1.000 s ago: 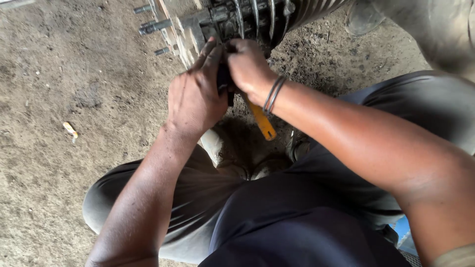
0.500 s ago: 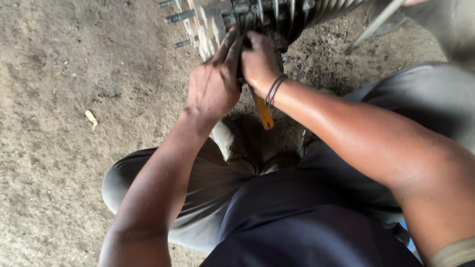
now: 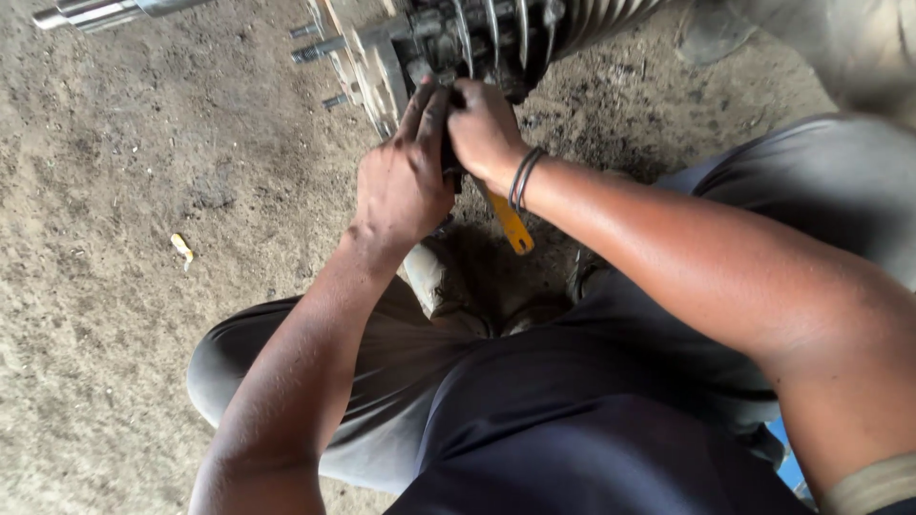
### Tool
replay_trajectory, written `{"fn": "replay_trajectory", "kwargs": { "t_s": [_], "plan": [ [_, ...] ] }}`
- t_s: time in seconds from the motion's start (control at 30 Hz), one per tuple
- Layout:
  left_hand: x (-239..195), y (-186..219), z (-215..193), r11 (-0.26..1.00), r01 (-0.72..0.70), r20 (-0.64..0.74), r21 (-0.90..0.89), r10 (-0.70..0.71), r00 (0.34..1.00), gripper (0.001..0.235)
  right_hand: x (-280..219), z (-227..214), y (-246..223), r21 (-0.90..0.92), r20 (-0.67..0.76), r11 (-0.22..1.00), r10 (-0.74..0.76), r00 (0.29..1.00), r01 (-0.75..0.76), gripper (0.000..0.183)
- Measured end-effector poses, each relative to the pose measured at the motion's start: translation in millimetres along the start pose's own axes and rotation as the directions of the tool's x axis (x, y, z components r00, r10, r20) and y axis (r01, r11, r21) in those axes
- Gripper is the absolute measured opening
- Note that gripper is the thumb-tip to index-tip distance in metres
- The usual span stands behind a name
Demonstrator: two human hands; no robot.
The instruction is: The person sits on the ground and uses a scraper and a cloth to clean a mechanical component, likely an engine part. They repeatedly scrape and wipe the surface to remove grime.
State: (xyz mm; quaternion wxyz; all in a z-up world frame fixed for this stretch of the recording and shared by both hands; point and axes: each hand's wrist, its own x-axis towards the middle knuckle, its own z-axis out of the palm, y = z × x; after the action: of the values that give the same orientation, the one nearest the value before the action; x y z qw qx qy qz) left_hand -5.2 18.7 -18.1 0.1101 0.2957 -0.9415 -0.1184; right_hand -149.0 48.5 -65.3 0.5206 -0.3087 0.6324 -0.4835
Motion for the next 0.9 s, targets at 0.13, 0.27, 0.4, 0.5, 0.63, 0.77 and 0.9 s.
{"fn": "replay_trajectory", "kwargs": {
  "t_s": [0.13, 0.27, 0.4, 0.5, 0.63, 0.77, 0.9],
  "plan": [
    [8.7, 2.6, -8.5, 0.992, 0.118, 0.121, 0.035, -0.122, 0.985, 0.079, 10.9, -1.1, -4.9, 0.023, 0.040, 0.999, 0.037, 0.999, -0.038, 0.023],
    [15.1, -0.3, -15.7, 0.992, 0.129, 0.094, -0.009, -0.128, 0.987, 0.079, 18.6, 1.6, -7.5, 0.110, 0.054, 0.985, 0.126, 0.991, -0.131, 0.021],
    [17.4, -3.7, -20.9, 0.991, 0.137, 0.102, -0.007, -0.136, 0.986, 0.078, 18.2, 5.6, -8.4, 0.147, 0.081, 0.984, 0.091, 0.993, -0.102, 0.021],
    [18.0, -5.3, -23.9, 0.992, 0.120, 0.111, 0.041, -0.124, 0.986, 0.079, 15.9, 12.0, -8.3, 0.174, 0.070, 0.984, 0.035, 0.997, -0.047, 0.019],
    [16.1, -9.4, -20.0, 0.992, 0.112, 0.125, 0.060, -0.119, 0.985, 0.080, 19.6, 18.4, -0.3, 0.136, -0.012, 0.991, 0.016, 1.000, -0.014, 0.017],
    [11.8, -10.9, -11.0, 0.995, 0.078, 0.074, 0.068, -0.083, 0.994, 0.080, 22.5, 17.3, 11.5, 0.086, -0.052, 0.993, -0.081, 0.995, 0.085, 0.018],
    [8.6, -9.7, -5.1, 0.992, 0.053, 0.013, 0.117, -0.055, 0.998, 0.080, 23.8, 19.4, 19.8, -0.081, -0.131, 0.965, -0.258, 0.957, 0.249, 0.016]
  ]
}}
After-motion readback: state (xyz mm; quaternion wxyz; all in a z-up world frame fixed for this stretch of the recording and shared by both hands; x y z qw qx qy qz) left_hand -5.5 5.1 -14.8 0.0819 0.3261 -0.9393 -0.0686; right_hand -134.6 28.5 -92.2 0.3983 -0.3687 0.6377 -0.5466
